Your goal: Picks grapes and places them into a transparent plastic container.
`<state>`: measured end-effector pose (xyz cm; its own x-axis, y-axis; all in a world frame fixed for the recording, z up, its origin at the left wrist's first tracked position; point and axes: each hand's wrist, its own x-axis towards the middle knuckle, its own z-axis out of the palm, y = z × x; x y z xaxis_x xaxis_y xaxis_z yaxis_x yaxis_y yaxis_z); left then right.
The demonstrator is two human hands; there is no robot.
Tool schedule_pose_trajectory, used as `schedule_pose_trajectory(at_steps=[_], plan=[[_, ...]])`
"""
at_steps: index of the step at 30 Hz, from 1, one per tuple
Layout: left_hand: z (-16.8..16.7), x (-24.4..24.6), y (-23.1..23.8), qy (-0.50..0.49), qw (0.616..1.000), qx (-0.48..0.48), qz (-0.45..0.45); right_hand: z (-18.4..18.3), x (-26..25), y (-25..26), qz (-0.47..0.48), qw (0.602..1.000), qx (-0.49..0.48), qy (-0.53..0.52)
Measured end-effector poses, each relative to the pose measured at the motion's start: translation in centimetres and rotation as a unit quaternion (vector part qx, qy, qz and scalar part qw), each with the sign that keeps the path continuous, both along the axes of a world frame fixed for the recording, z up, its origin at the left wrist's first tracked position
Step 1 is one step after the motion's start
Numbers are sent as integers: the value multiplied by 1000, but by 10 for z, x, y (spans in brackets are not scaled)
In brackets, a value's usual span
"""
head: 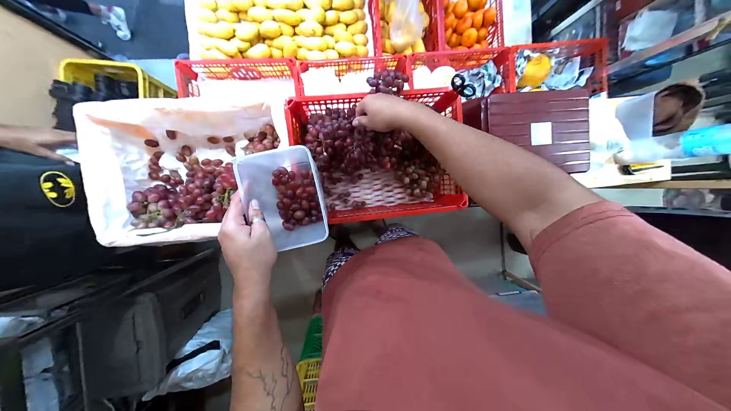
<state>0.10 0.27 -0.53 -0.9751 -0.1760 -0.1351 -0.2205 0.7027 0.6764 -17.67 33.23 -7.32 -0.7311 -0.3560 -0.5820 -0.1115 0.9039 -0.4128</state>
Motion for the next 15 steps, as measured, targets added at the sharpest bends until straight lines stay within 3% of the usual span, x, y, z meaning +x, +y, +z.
schedule_pose_trajectory(at_steps=[8,15], plan=[[-1,0,-1,2,1000,5,-6,53,43,-8,127,992,8,-18],[-3,0,-2,11,1000,16,-18,125,59,33,89,995,-28,22]])
